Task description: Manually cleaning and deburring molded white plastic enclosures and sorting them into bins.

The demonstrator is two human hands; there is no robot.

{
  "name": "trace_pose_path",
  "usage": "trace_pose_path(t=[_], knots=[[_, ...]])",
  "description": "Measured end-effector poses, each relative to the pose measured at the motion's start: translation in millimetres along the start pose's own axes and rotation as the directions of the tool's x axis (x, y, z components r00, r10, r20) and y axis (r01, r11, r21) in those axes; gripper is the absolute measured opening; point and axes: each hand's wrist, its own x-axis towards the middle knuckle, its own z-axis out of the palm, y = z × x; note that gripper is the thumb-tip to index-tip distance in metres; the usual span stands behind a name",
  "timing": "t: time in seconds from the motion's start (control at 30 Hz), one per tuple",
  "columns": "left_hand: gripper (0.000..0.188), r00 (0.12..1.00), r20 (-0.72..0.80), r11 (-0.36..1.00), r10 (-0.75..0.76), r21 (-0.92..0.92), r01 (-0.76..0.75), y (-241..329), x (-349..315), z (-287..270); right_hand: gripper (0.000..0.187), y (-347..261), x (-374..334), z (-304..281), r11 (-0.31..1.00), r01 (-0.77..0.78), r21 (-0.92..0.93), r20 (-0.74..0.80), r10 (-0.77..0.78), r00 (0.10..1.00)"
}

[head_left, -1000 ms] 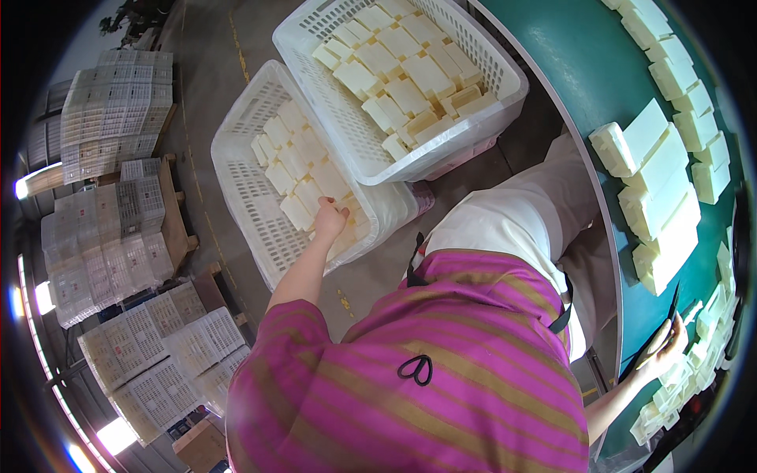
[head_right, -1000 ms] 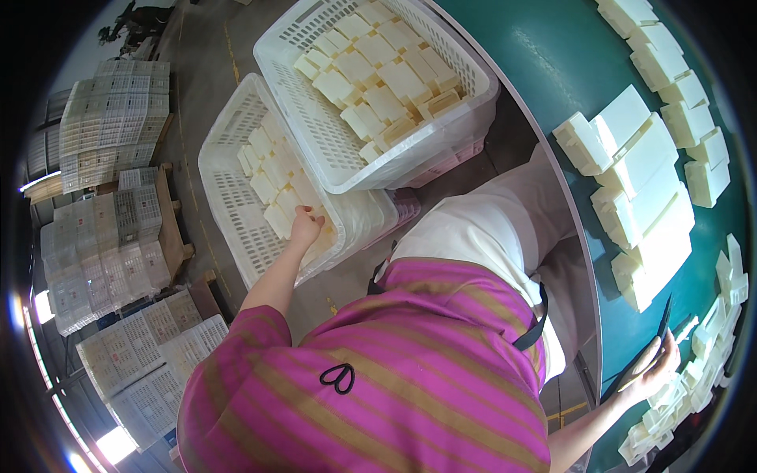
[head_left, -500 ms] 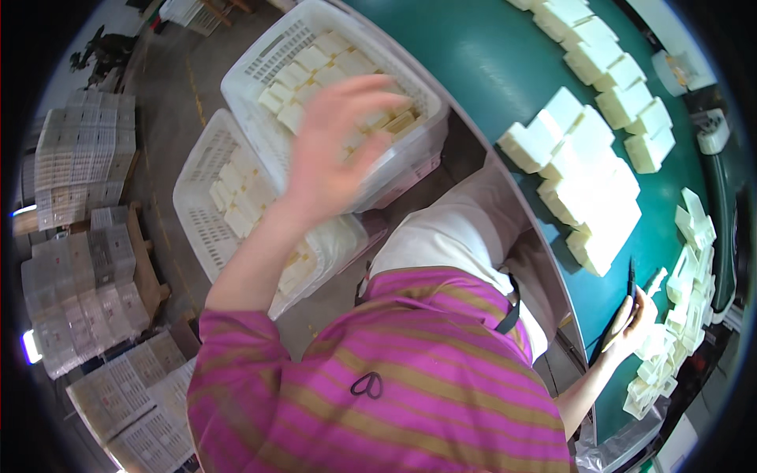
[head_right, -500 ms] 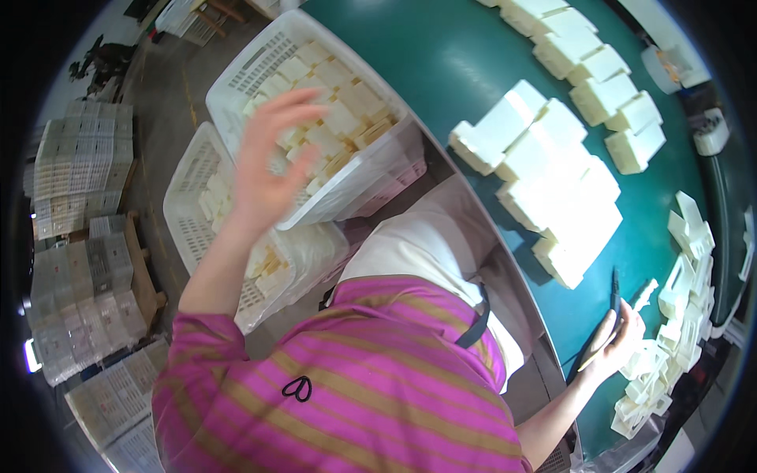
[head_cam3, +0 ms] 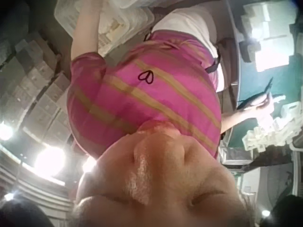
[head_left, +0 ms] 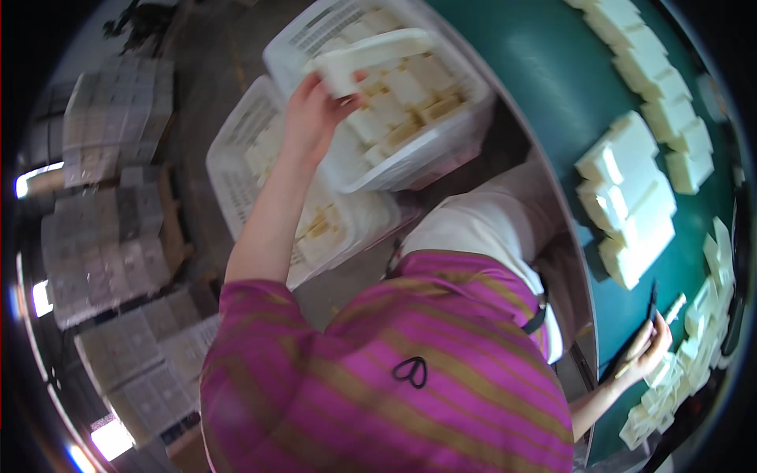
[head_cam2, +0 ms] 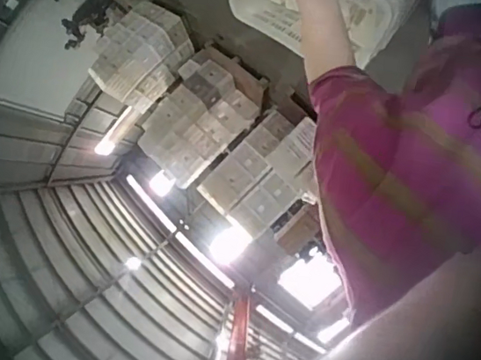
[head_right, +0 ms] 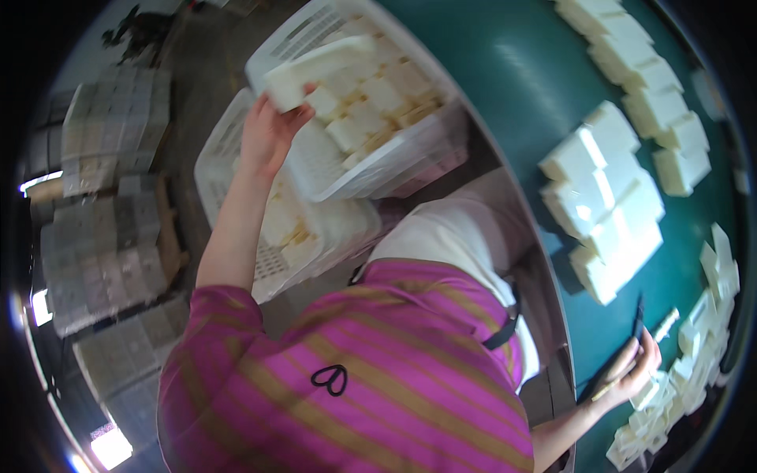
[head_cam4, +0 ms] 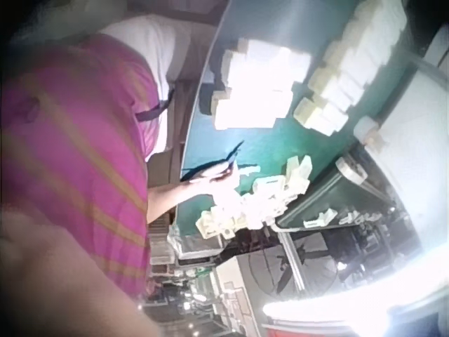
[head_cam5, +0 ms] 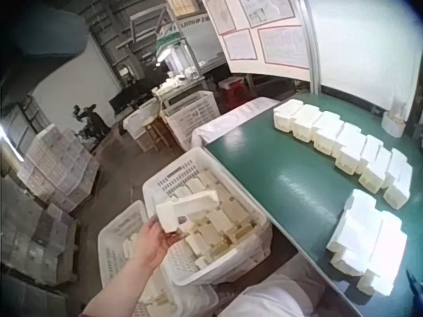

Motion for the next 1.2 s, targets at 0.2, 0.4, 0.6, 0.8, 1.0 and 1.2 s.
trace_pose_path(t=[0.2, 0.4, 0.6, 0.8, 1.0, 1.2], knots=[[0.035, 0.806, -0.44, 0.912, -0.397, -0.291, 0.29, -73, -184, -238, 0.025, 15, 4, 4, 1.0, 0.017, -0.016, 0.047, -0.016, 0.999], [0.032, 0.506, -0.527, 0.708, -0.682, -0.304, 0.638, -157, -268, -339, 0.025, 17, 5, 3, 0.972, 0.122, -0.199, 0.054, -0.114, 0.992], [0.03, 0.353, -0.562, 0.617, -0.748, -0.391, 0.683, -198, -276, -360, 0.025, 18, 2, 5, 0.977, 0.11, -0.18, 0.015, -0.109, 0.994], [0.031, 0.367, -0.532, 0.606, -0.763, -0.392, 0.692, -223, -268, -375, 0.026, 24, 3, 4, 0.974, 0.102, -0.203, 0.031, -0.098, 0.995], [0.033, 0.314, -0.722, 0.427, -0.616, 0.028, 0.904, -236, -260, -375, 0.027, 23, 3, 4, 0.971, 0.092, -0.221, 0.023, -0.089, 0.996], [0.037, 0.308, -0.643, 0.411, -0.701, -0.013, 0.911, -213, -242, -342, 0.027, 23, 2, 4, 0.966, 0.107, -0.233, 0.024, -0.105, 0.994]])
